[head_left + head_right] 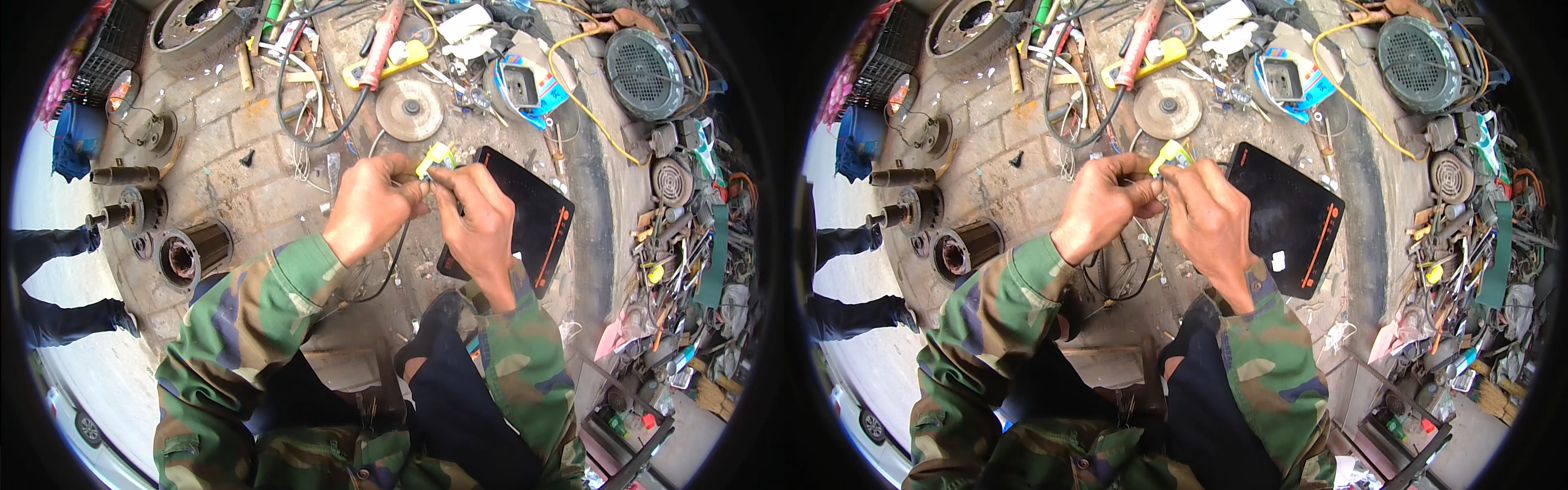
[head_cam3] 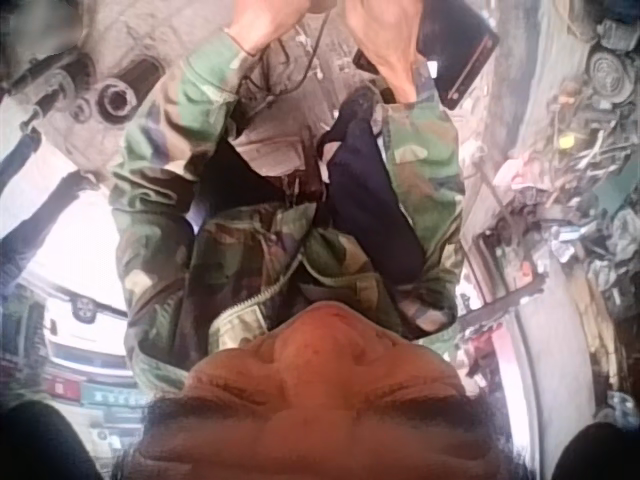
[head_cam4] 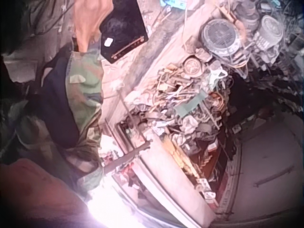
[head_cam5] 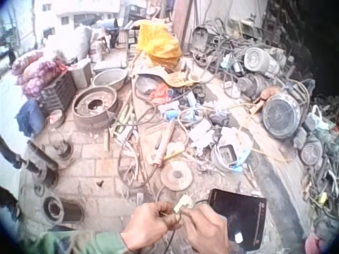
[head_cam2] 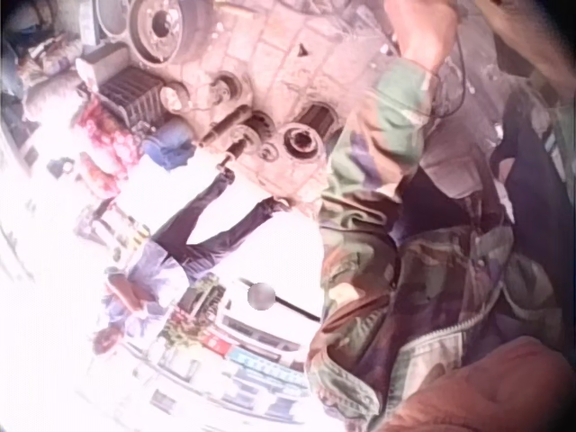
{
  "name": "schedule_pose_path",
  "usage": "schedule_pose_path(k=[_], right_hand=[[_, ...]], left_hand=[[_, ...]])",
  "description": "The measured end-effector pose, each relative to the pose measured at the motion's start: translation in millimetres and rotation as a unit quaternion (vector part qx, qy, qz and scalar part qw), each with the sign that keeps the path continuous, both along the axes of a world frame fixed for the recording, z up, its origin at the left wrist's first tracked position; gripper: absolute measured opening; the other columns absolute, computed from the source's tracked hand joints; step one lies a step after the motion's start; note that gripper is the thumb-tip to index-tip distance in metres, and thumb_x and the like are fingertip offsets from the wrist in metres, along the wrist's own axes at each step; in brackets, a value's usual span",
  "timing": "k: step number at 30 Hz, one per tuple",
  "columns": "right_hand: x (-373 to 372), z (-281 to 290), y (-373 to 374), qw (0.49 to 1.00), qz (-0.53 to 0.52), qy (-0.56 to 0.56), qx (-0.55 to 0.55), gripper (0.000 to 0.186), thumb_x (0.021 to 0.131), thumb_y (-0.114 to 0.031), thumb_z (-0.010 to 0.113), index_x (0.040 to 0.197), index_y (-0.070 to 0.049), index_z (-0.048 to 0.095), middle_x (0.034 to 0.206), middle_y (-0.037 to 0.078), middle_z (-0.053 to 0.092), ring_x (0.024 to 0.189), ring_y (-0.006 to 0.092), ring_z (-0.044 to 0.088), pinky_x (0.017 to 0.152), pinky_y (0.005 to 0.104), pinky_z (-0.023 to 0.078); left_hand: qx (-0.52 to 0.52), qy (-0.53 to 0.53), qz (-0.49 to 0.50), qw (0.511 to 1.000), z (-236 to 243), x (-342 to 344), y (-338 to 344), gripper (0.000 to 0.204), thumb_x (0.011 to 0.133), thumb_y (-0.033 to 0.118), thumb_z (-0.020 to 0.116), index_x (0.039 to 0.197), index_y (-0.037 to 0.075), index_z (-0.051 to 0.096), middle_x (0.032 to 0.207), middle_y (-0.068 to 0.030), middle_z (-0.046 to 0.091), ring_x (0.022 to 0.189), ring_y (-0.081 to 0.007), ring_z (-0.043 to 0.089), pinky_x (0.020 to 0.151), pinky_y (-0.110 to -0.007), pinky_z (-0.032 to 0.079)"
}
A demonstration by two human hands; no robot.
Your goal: The person sits on the floor and uses a screwdriver to open a small white plastic component, then manipulates wires and a blue connector attached to it. The person repeatedly pries and adjusts the component while handling the wires.
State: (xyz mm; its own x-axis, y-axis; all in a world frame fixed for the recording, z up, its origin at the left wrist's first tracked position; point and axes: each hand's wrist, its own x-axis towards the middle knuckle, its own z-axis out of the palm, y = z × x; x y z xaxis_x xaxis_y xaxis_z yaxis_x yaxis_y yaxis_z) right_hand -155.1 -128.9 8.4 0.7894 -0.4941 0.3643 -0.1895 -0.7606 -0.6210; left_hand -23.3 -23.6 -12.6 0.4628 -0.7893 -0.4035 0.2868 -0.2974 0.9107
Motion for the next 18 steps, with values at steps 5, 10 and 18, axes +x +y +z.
schedule_pose_path(k=[5,10,18], right_hand=[[2.7,0.3,-1.1,1.000,0.016,-0.012,-0.003,0.020,0.083,0.006,0.072,0.102,0.001,0.071,0.087,0.014,0.063,0.072,0.0321,0.068,0.062,0.0391,0.054],[5.9,3.6,-0.8,0.999,0.027,0.002,-0.020,0.020,0.083,0.006,0.072,0.102,0.002,0.071,0.086,0.013,0.062,0.073,0.0322,0.068,0.062,0.0394,0.054],[7.8,4.3,-0.8,0.999,0.022,0.044,0.006,0.018,0.085,0.004,0.071,0.102,-0.001,0.069,0.087,0.015,0.062,0.076,0.0350,0.068,0.064,0.0415,0.054]], left_hand=[[0.011,0.027,0.004,1.000,5.0,2.0,-1.3,0.022,0.092,0.005,0.068,0.109,-0.009,0.070,0.088,-0.0154,0.076,0.076,-0.0150,0.075,0.067,-0.029,0.059],[0.040,-0.028,-0.033,0.998,10.0,7.5,-0.7,0.023,0.090,0.007,0.068,0.106,-0.009,0.071,0.084,-0.0178,0.076,0.076,-0.0177,0.076,0.069,-0.033,0.059],[0.024,-0.012,-0.021,0.999,0.7,6.2,0.9,0.026,0.090,0.007,0.068,0.110,-0.010,0.070,0.088,-0.0174,0.076,0.079,-0.0191,0.077,0.071,-0.033,0.060]])
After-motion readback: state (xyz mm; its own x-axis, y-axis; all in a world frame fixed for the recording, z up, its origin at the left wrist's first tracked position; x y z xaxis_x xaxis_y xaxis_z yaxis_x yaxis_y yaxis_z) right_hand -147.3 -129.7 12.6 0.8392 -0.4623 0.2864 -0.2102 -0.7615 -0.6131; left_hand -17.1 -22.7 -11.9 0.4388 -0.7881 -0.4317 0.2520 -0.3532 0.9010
